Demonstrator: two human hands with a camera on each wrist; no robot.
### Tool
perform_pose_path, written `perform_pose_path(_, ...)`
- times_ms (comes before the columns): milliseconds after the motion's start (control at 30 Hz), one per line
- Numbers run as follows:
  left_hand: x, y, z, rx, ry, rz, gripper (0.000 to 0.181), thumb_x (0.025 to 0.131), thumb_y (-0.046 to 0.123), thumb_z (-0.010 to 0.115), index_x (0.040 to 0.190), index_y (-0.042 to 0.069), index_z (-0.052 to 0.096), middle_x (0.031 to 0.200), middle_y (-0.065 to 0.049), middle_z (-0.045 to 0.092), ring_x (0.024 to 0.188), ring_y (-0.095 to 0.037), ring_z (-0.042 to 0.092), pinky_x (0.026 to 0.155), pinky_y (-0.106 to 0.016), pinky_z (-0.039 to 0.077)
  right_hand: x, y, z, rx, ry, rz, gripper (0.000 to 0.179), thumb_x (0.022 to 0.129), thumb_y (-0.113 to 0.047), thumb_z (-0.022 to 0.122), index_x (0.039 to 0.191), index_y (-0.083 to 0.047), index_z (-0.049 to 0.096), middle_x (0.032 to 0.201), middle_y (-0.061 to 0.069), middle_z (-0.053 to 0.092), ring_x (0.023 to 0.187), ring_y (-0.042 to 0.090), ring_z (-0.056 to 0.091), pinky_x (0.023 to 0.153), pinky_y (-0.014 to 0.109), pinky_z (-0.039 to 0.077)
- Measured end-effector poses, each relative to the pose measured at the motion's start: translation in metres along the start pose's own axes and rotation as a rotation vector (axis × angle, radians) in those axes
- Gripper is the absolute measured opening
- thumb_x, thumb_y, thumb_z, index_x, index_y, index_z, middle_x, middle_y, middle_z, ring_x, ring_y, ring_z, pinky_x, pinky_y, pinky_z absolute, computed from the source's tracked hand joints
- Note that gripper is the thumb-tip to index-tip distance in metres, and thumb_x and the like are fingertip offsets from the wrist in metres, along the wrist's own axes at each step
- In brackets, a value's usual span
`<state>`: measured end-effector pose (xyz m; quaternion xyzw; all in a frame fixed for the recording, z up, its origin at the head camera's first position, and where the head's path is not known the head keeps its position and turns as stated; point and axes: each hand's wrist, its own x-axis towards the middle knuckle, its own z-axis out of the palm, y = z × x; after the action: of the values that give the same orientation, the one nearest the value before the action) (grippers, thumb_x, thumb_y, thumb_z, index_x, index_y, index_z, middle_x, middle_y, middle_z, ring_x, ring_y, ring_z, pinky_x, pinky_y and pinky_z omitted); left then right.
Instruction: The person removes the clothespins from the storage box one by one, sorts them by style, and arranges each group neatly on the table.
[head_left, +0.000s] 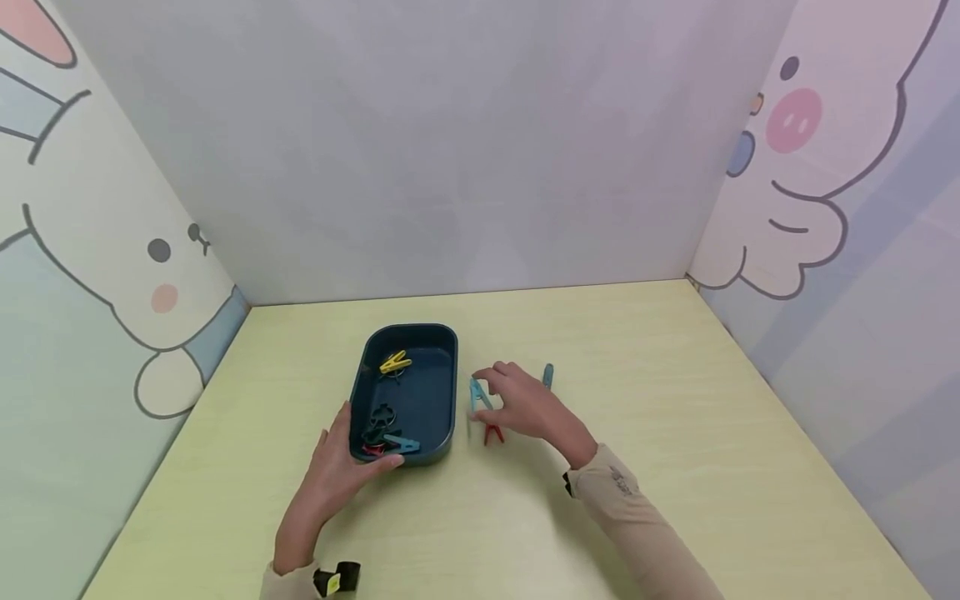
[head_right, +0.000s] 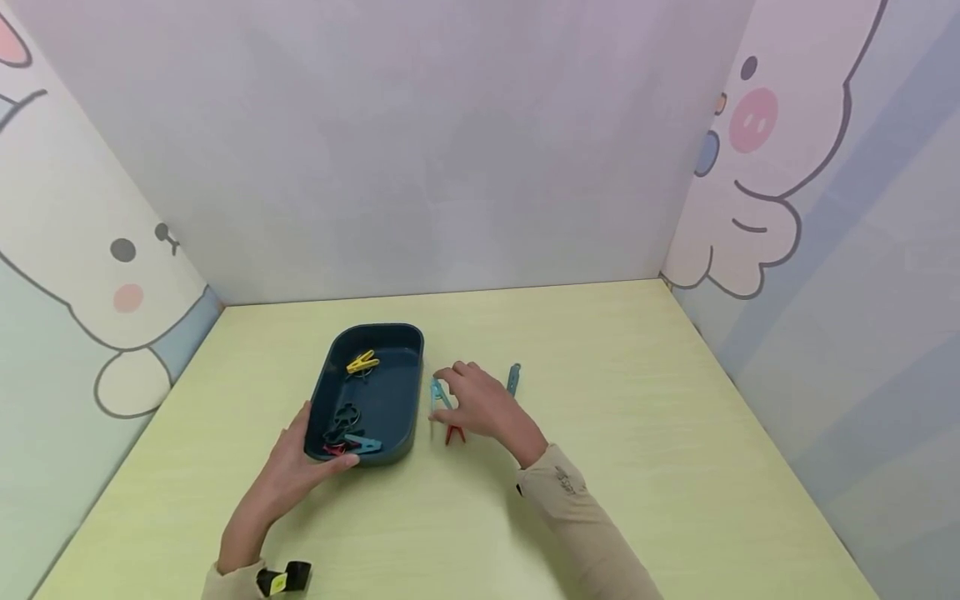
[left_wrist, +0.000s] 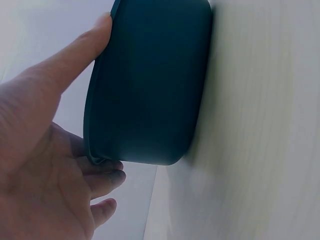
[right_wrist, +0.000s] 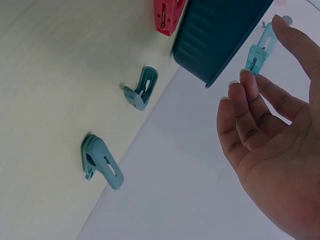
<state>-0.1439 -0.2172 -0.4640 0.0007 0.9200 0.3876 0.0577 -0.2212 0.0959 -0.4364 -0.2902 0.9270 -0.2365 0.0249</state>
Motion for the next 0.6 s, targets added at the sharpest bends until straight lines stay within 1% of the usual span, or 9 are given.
perform_pose_path(100, 0.001, 0.001, 0.000, 0.000, 0.000, 0.003, 0.127, 0.082, 0.050, 0.085, 0.164, -0.002, 0.003, 0.168, -0.029, 0.010, 0.152, -0.052, 0.010, 0.122, -0.065, 0.000, -0.006, 0.006, 0.003, -0.022, 0.014, 0.001, 0.058, 0.090, -0.035, 0.083, 0.136, -0.005, 0.063, 0.102, 0.002, 0.060, 0.095, 0.018, 0.058, 0.079, 0.033, 0.054)
perform_pose_path(233, 0.002, 0.000, 0.001, 0.003, 0.005, 0.016, 0.126, 0.083, 0.049, 0.085, 0.164, -0.002, 0.003, 0.168, -0.029, 0.010, 0.152, -0.052, 0.011, 0.122, -0.065, 0.000, -0.015, 0.012, 0.004, -0.028, 0.026, 0.039, 0.058, 0.089, -0.035, 0.084, 0.134, -0.006, 0.064, 0.101, 0.002, 0.061, 0.094, 0.019, 0.057, 0.076, 0.034, 0.055)
perform_pose_path(333, 0.003, -0.001, 0.001, 0.004, 0.010, 0.027, 0.126, 0.083, 0.048, 0.085, 0.164, -0.002, 0.003, 0.168, -0.030, 0.011, 0.152, -0.051, 0.012, 0.122, -0.065, 0.000, -0.021, 0.017, 0.005, -0.035, 0.015, 0.081, 0.058, 0.088, -0.036, 0.085, 0.134, -0.007, 0.065, 0.101, 0.002, 0.061, 0.093, 0.018, 0.057, 0.076, 0.033, 0.055)
perform_pose_path(467, 0.000, 0.001, -0.001, 0.010, -0.002, 0.016, 0.127, 0.083, 0.050, 0.085, 0.164, -0.002, 0.003, 0.168, -0.029, 0.010, 0.152, -0.051, 0.011, 0.122, -0.065, 0.001, -0.028, 0.022, 0.006, -0.050, -0.001, 0.127, 0.057, 0.088, -0.035, 0.085, 0.132, -0.005, 0.066, 0.101, 0.002, 0.061, 0.093, 0.018, 0.057, 0.077, 0.034, 0.055)
perform_pose_path(600, 0.000, 0.001, -0.001, 0.004, -0.001, 0.021, 0.127, 0.083, 0.050, 0.085, 0.164, -0.003, 0.003, 0.168, -0.030, 0.010, 0.152, -0.051, 0.011, 0.122, -0.065, 0.001, -0.033, 0.028, 0.008, -0.064, -0.001, 0.145, 0.057, 0.086, -0.035, 0.086, 0.129, -0.003, 0.067, 0.100, 0.002, 0.060, 0.091, 0.019, 0.058, 0.076, 0.035, 0.055)
